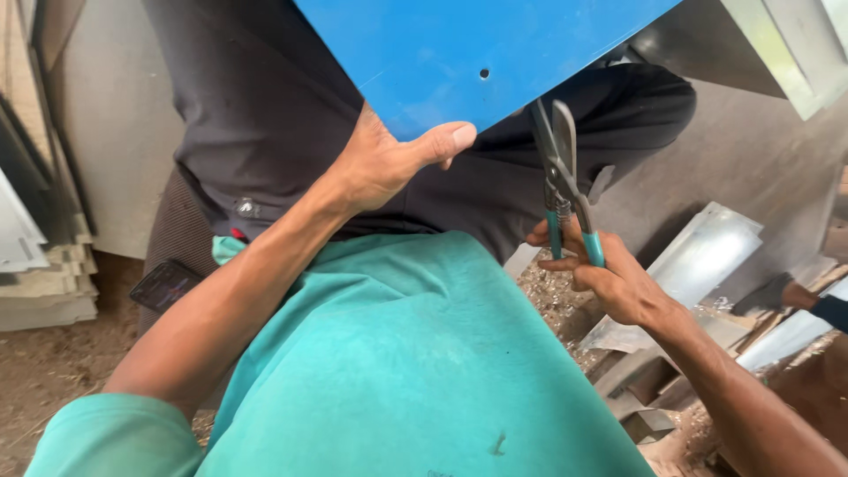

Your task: The person uses tin snips to cut strips from the edges of large metal sheets. They work on a grey sheet first, then switch to a blue sheet, repeatedly cutting and removing narrow strips.

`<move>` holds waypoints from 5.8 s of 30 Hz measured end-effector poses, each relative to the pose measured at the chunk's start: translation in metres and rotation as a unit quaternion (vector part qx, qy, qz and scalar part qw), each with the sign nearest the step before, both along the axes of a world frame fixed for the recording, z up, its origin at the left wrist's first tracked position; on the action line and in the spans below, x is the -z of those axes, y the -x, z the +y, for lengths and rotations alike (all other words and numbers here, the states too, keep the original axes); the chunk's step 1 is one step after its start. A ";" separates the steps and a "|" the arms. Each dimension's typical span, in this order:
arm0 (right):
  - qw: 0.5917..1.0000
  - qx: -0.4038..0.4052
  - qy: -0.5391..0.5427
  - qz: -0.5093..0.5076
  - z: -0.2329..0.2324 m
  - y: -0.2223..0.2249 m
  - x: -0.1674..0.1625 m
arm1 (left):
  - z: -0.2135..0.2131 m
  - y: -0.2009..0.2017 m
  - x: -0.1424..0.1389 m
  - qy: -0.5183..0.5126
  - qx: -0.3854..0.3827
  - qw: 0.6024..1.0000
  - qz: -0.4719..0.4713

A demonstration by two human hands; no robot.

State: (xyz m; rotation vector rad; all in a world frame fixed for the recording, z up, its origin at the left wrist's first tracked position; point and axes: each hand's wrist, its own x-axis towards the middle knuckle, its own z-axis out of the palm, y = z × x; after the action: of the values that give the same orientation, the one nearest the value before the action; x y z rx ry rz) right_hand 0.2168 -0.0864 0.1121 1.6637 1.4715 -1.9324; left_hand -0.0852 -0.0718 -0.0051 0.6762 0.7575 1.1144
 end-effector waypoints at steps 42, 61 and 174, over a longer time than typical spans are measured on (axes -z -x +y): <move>0.845 0.518 -0.033 0.130 -0.091 0.000 0.058 | 0.083 -0.193 -0.003 0.017 0.170 0.985 0.002; 0.848 0.513 -0.123 0.038 -0.086 0.028 0.098 | 0.071 -0.180 0.009 -0.026 0.202 0.976 0.078; 0.951 -0.194 -0.046 -0.236 0.015 -0.007 -0.003 | 0.002 -0.054 0.033 -0.097 -0.019 0.994 -0.040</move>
State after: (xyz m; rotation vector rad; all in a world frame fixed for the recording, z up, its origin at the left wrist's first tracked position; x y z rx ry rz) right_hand 0.2242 -0.0716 0.1150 1.5756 1.5552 -1.1790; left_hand -0.0311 -0.0703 -0.0377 0.7780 0.6009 1.2524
